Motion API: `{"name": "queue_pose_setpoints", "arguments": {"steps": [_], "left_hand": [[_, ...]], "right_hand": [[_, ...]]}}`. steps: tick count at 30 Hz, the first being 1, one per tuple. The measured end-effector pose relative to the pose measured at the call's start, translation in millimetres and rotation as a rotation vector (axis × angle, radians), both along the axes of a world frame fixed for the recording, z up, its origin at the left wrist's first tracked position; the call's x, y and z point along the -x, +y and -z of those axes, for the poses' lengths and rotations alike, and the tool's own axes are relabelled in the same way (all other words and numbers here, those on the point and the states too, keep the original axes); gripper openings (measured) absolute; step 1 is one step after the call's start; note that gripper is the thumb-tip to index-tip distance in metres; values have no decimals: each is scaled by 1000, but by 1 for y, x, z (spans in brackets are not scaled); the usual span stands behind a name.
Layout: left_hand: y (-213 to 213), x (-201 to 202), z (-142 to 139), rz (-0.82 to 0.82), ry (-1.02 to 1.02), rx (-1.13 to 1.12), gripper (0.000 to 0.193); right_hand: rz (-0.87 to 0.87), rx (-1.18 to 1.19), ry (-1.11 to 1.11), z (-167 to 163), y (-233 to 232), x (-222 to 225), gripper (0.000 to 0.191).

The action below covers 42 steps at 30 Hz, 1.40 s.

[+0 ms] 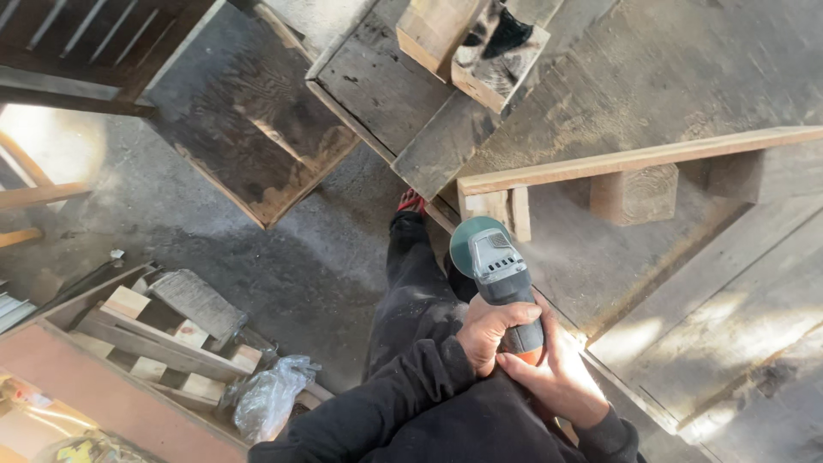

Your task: The person uses an angle grinder with a sanding disc to smooth the edges and faces of several small wooden blocks on a workbench. They reposition the blocks between passes and continue sanding until the clip ends.

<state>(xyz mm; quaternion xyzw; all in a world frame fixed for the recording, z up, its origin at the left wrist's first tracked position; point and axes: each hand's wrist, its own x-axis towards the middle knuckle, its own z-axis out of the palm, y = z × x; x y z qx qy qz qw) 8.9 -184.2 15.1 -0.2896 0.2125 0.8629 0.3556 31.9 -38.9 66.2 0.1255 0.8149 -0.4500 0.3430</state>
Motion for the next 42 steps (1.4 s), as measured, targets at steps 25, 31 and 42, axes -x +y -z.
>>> {"name": "queue_pose_setpoints", "arguments": {"steps": [25, 31, 42], "left_hand": [[-9, 1, 15, -13, 35, -42, 25], [0, 6, 12, 17, 7, -54, 31], [4, 18, 8, 45, 28, -32, 28]], "right_hand": [[49, 16, -79, -7, -18, 9, 99], [114, 70, -45, -12, -11, 12, 98], [94, 26, 27, -11, -7, 15, 100]]}}
